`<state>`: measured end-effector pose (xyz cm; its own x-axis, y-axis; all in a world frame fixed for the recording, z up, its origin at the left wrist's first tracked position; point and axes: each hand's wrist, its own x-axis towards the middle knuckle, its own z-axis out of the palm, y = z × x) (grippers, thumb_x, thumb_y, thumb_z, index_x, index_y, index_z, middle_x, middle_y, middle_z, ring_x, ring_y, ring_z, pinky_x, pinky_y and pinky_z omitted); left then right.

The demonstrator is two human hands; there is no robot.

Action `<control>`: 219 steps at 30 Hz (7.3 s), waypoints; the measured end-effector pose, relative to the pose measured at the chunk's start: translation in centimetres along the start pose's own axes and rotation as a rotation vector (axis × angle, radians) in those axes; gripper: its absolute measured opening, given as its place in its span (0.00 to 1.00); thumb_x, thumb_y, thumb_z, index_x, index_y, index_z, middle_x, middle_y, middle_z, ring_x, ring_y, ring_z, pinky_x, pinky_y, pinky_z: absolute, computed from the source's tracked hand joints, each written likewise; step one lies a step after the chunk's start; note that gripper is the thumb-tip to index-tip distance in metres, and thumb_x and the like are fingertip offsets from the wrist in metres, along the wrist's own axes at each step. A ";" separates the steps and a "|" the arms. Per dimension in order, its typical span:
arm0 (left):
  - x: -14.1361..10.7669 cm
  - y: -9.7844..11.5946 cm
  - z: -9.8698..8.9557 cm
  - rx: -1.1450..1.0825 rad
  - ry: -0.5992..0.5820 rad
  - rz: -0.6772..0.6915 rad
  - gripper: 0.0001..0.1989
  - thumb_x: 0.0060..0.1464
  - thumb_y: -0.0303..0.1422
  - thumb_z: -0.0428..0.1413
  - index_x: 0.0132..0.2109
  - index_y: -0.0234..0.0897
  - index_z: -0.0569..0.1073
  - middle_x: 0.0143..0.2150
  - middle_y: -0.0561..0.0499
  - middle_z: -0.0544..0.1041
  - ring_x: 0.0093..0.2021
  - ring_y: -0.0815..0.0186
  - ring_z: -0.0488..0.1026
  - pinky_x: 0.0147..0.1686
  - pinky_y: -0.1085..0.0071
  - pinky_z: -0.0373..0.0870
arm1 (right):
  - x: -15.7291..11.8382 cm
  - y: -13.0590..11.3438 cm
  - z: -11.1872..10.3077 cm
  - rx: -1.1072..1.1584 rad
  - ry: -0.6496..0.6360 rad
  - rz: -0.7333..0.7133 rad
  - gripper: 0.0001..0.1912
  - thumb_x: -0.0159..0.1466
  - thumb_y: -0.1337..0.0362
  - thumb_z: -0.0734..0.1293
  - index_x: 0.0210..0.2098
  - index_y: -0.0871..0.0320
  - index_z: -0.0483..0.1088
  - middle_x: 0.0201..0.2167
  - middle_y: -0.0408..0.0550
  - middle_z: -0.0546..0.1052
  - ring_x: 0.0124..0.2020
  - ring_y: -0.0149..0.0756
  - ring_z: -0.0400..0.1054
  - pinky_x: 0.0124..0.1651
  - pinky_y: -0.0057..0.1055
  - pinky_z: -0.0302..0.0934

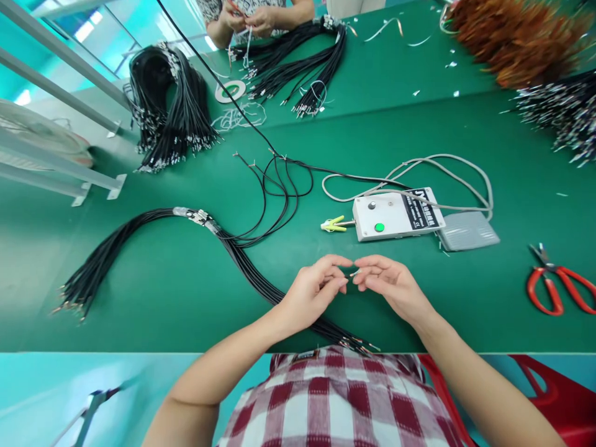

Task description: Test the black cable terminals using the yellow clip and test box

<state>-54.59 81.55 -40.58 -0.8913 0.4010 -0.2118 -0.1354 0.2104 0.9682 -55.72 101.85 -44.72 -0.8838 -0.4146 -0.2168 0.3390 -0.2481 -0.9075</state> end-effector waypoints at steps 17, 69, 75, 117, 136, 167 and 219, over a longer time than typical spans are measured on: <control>-0.1 0.0 0.9 0.353 0.324 0.166 0.06 0.59 0.30 0.57 0.33 0.37 0.72 0.28 0.52 0.76 0.27 0.70 0.70 0.28 0.74 0.68 | 0.4 -0.7 2.7 0.184 0.170 0.099 0.13 0.56 0.53 0.75 0.33 0.54 0.72 0.26 0.42 0.73 0.29 0.32 0.66 0.36 0.31 0.65; 1.3 -4.1 1.1 0.353 0.404 0.307 0.06 0.63 0.28 0.54 0.36 0.37 0.72 0.33 0.51 0.75 0.33 0.68 0.73 0.34 0.73 0.71 | 1.6 -1.5 0.8 -1.547 0.045 -0.662 0.08 0.69 0.62 0.65 0.38 0.57 0.76 0.34 0.43 0.81 0.35 0.35 0.72 0.40 0.36 0.53; 2.0 -4.3 -1.4 0.444 0.362 0.420 0.06 0.63 0.28 0.53 0.37 0.36 0.73 0.34 0.49 0.76 0.36 0.67 0.73 0.38 0.71 0.71 | 3.7 -2.7 1.3 -1.732 -0.042 -0.727 0.10 0.70 0.66 0.64 0.35 0.56 0.76 0.28 0.42 0.79 0.33 0.35 0.68 0.38 0.37 0.48; 8.4 -5.4 -5.7 0.044 0.432 0.004 0.07 0.55 0.33 0.56 0.31 0.35 0.70 0.24 0.55 0.69 0.21 0.74 0.62 0.21 0.77 0.56 | 9.0 -5.5 1.1 -1.845 0.025 -0.579 0.11 0.65 0.61 0.69 0.46 0.58 0.72 0.48 0.55 0.79 0.52 0.52 0.63 0.53 0.50 0.47; 8.0 -5.3 -6.3 0.078 0.447 -0.012 0.06 0.53 0.33 0.57 0.30 0.35 0.70 0.23 0.55 0.69 0.20 0.74 0.62 0.20 0.77 0.55 | 1.4 -0.3 -4.4 -1.599 0.504 -0.699 0.14 0.66 0.69 0.65 0.50 0.52 0.70 0.48 0.48 0.82 0.48 0.44 0.74 0.55 0.44 0.54; -3.1 -1.8 -7.7 0.562 -0.551 -0.059 0.05 0.58 0.25 0.57 0.33 0.36 0.70 0.36 0.50 0.72 0.39 0.65 0.70 0.39 0.71 0.66 | 0.5 2.5 -3.8 -1.078 0.263 -0.640 0.15 0.66 0.71 0.66 0.51 0.54 0.69 0.51 0.55 0.76 0.52 0.44 0.71 0.52 0.43 0.69; 0.0 -1.5 1.0 -0.109 0.123 -0.111 0.12 0.63 0.40 0.55 0.37 0.34 0.72 0.26 0.53 0.73 0.21 0.74 0.67 0.22 0.77 0.64 | -0.4 1.2 2.6 -0.196 0.273 -0.119 0.11 0.63 0.53 0.71 0.34 0.54 0.70 0.22 0.40 0.70 0.23 0.30 0.62 0.27 0.29 0.58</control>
<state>-53.94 82.14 -42.20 -0.9135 0.2672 -0.3067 -0.2760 0.1469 0.9499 -54.12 99.50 -44.78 -0.9759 -0.1375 -0.1695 0.1835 -0.0965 -0.9783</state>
